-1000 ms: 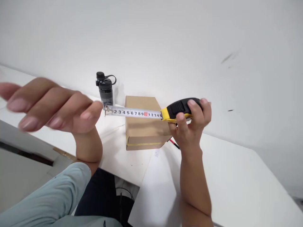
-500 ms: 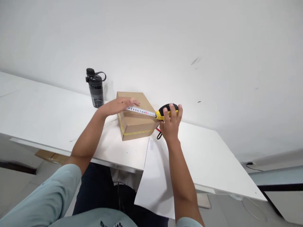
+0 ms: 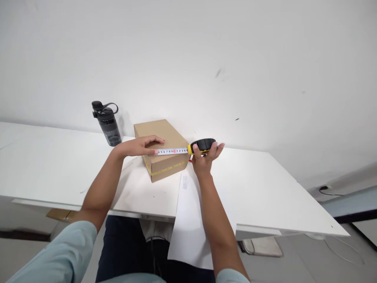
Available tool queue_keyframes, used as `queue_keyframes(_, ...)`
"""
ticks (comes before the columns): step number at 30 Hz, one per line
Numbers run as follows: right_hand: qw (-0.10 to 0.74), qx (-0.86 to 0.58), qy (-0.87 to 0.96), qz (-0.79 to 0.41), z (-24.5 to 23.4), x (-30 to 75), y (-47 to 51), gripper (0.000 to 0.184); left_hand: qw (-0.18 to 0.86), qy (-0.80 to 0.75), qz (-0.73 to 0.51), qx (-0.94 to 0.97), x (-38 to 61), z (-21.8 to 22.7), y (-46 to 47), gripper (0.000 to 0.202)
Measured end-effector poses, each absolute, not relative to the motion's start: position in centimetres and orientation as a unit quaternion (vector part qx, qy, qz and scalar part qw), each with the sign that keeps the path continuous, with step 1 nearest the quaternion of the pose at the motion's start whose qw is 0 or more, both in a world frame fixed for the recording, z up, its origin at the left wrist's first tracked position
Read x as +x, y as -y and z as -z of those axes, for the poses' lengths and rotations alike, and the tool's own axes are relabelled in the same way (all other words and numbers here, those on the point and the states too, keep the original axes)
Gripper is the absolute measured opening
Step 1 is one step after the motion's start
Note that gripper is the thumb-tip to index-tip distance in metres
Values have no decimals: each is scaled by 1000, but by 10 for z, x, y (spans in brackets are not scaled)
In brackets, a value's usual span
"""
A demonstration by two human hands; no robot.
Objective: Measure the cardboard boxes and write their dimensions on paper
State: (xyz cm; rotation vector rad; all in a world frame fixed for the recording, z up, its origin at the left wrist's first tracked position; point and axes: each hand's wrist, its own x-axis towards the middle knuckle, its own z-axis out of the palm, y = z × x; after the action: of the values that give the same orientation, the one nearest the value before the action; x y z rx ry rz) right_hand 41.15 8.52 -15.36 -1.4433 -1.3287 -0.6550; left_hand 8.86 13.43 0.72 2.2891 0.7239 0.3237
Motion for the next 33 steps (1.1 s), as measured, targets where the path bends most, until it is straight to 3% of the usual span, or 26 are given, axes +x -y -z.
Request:
queue_keyframes(3,526,-569,548,316,155,411,-85,27,355,-249,-105,895,92,-7,-137,63)
queue_keyframes(8,525,-471,590,393,149,406,-85,79,341,-245,-60,905,93,-14,-138,53)
queue_keyframes(11,534,-465,585,396,144,401,-84,92,323,-264,-39,908,95,-19,-136,55)
queue_keyframes(14,532,-482,584,379,140,397,-81,96,300,-278,-24,912,99,-23,-132,60)
queue_keyframes(20,528,-510,596,325,128,385,-70,105,279,-311,-1,909,107,-27,-124,91)
queue_keyframes(25,521,-510,620,289,120,382,-61,105,275,-297,-5,914,107,-25,-127,89)
queue_keyframes(33,551,-467,645,250,124,385,-64,84,260,-295,7,920,107,-25,-128,87)
